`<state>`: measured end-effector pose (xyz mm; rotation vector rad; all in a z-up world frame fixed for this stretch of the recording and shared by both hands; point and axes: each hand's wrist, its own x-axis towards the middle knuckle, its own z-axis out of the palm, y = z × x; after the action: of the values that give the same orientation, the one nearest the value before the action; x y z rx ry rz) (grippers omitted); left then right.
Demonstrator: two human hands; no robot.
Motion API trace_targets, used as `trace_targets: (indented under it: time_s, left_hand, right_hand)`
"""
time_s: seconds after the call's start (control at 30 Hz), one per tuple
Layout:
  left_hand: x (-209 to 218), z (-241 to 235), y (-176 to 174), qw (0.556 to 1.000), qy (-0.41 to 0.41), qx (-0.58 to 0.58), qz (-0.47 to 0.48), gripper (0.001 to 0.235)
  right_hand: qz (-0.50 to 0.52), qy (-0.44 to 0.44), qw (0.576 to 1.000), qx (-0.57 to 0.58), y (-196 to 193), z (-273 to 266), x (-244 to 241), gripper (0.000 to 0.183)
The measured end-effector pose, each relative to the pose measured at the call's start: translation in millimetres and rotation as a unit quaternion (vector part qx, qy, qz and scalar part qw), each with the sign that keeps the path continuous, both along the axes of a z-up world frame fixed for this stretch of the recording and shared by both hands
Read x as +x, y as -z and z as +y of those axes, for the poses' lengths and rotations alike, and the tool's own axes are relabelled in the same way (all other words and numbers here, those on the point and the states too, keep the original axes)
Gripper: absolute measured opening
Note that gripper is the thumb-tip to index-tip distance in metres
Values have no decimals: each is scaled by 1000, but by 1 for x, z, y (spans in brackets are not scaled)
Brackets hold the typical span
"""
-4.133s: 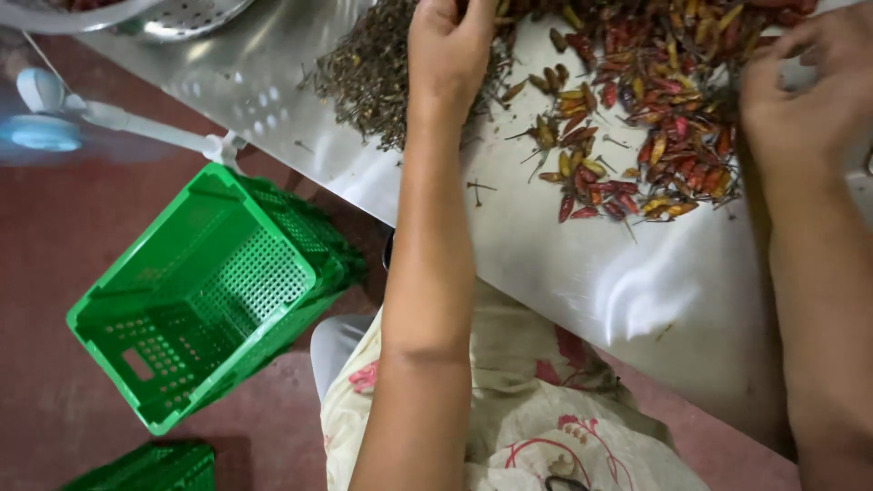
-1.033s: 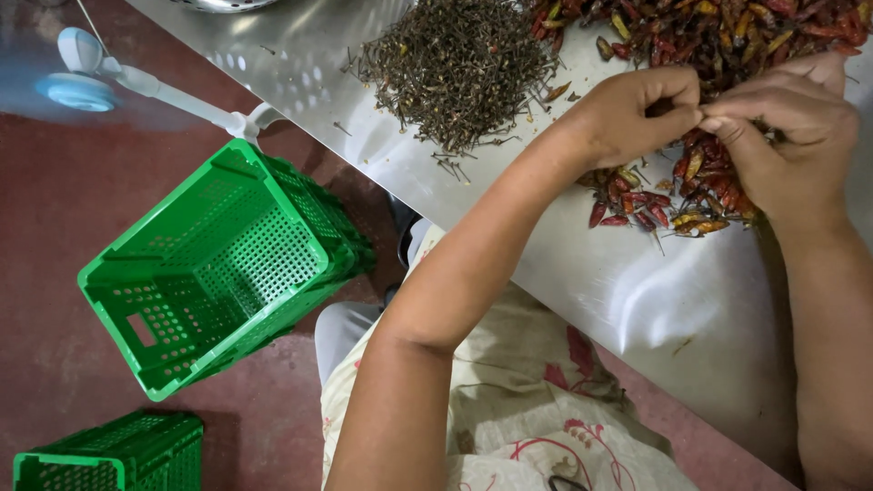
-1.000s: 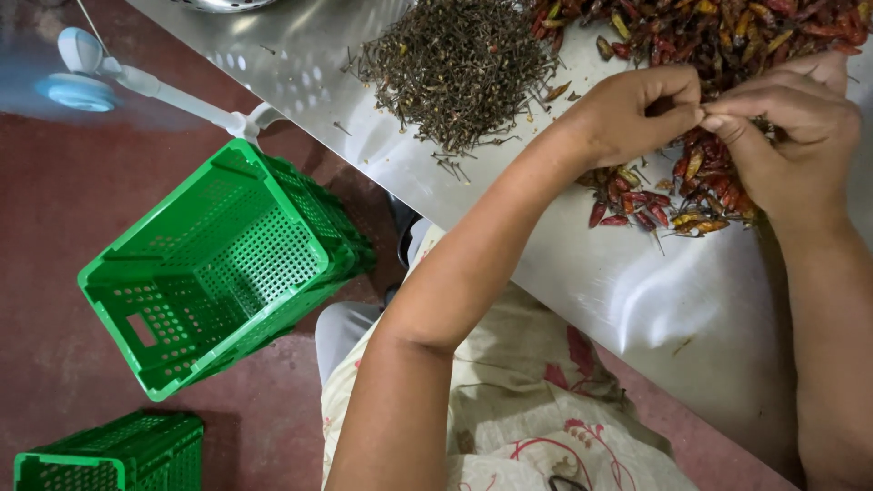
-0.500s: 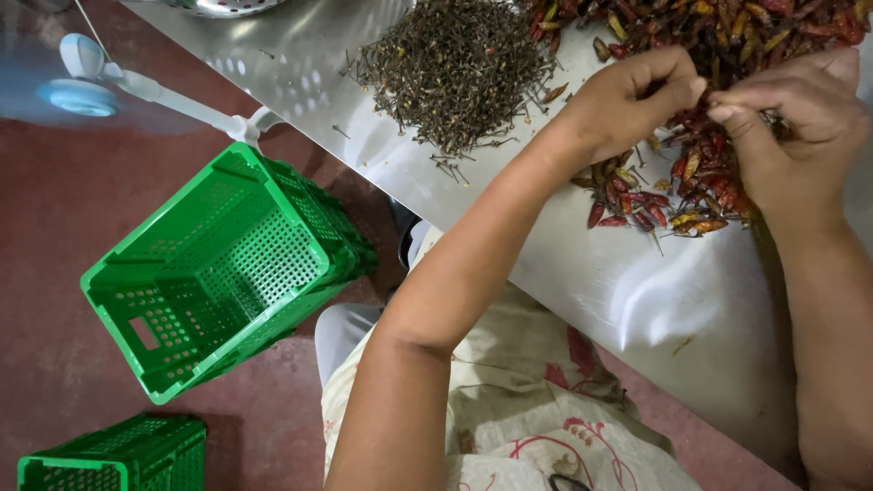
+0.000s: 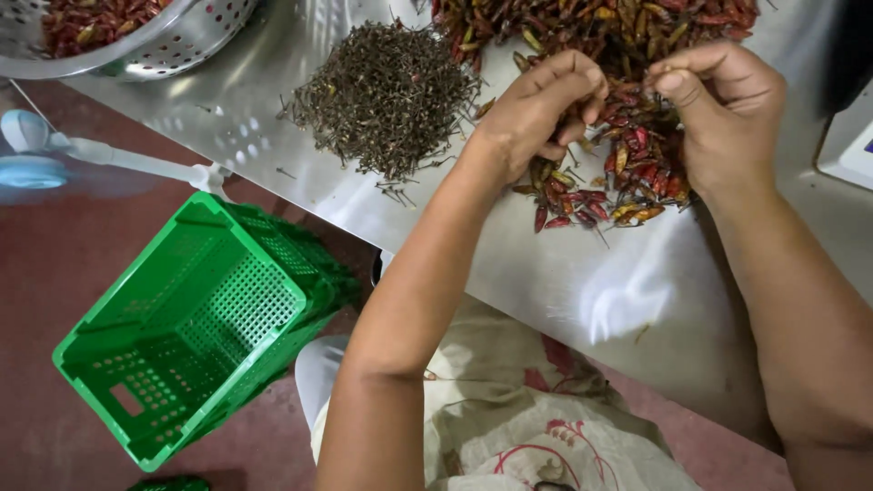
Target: The person repeatedly picks dried red chilies from a pile on a metal table, removes the stems by hand, and places the stems into a growing pile while the de-stemmed chilies remain on the table. A metal colander and green basket are nearby but not used during the clip.
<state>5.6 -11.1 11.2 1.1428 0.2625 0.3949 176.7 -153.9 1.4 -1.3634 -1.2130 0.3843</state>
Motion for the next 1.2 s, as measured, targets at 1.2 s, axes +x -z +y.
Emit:
trace_targets:
  time_s: [1.2]
  left_hand:
    - [5,-3,24,988,-54,134,-53,6]
  right_hand:
    - [-194,-25,980,-20,0,-2,-5,10]
